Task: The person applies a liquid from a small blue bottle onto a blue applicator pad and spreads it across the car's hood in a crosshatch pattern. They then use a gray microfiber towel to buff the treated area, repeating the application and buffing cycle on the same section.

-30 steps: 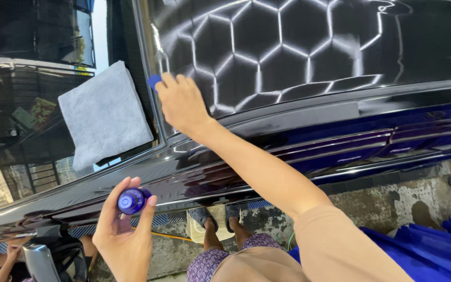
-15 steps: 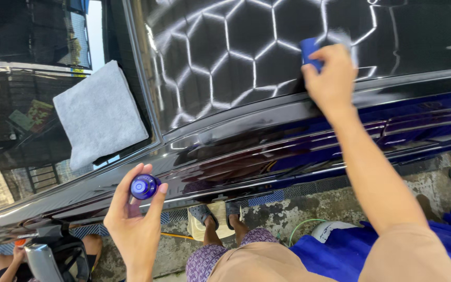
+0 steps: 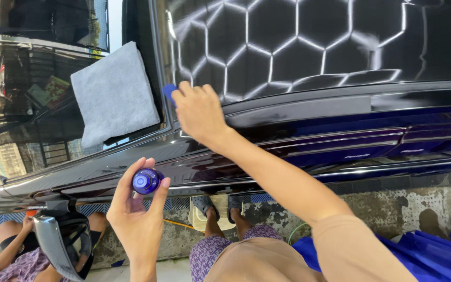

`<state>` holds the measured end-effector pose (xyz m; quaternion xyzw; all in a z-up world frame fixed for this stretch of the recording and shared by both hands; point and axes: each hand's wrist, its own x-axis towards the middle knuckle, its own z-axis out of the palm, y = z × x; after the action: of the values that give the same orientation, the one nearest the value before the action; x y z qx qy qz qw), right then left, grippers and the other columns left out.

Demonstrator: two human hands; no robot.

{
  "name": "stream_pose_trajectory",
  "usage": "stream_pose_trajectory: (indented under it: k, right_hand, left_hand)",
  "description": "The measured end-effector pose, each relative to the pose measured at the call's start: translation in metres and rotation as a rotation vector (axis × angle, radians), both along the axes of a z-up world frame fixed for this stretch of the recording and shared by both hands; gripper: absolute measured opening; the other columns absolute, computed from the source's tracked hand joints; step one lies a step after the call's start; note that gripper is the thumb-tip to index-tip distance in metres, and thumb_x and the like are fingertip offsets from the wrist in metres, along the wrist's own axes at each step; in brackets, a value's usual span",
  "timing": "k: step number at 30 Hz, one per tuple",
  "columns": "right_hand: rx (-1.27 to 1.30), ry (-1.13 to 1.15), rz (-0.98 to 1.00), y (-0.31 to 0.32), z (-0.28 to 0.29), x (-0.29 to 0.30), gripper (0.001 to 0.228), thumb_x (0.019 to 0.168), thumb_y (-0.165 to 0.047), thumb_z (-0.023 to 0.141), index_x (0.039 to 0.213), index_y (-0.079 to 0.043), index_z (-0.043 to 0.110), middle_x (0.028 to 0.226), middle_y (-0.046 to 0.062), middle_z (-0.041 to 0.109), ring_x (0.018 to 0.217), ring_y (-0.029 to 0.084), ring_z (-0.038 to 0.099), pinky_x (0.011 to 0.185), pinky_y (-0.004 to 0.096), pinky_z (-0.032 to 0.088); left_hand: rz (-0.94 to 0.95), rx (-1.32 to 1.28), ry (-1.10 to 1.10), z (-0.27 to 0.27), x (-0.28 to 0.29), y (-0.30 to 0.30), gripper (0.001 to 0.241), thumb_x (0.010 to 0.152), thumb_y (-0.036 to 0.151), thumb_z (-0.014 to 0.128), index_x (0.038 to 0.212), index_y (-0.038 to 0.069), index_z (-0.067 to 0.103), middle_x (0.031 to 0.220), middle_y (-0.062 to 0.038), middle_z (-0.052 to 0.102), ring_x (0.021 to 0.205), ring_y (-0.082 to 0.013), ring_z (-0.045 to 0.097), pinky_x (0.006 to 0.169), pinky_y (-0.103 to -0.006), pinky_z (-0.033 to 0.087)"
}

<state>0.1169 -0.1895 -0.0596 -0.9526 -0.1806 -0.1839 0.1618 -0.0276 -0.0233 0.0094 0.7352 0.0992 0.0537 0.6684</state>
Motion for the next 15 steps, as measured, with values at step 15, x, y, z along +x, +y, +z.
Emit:
stream_pose_trajectory:
  k: [15]
  right_hand:
    - [0.072, -0.074, -0.575, -0.362, 0.051, -0.062, 0.02, 0.089, -0.013, 0.083, 0.103, -0.003, 0.073, 0.099, 0.013, 0.066, 0.082, 0.029, 0.068, 0.07, 0.04, 0.053]
  left_hand:
    - [-0.161, 0.026, -0.043, -0.003, 0.035, -0.064, 0.05, 0.087, -0.009, 0.074, 0.135, -0.003, 0.061, 0.131, -0.014, 0.068, 0.124, -0.0185, 0.064, 0.106, -0.032, 0.055]
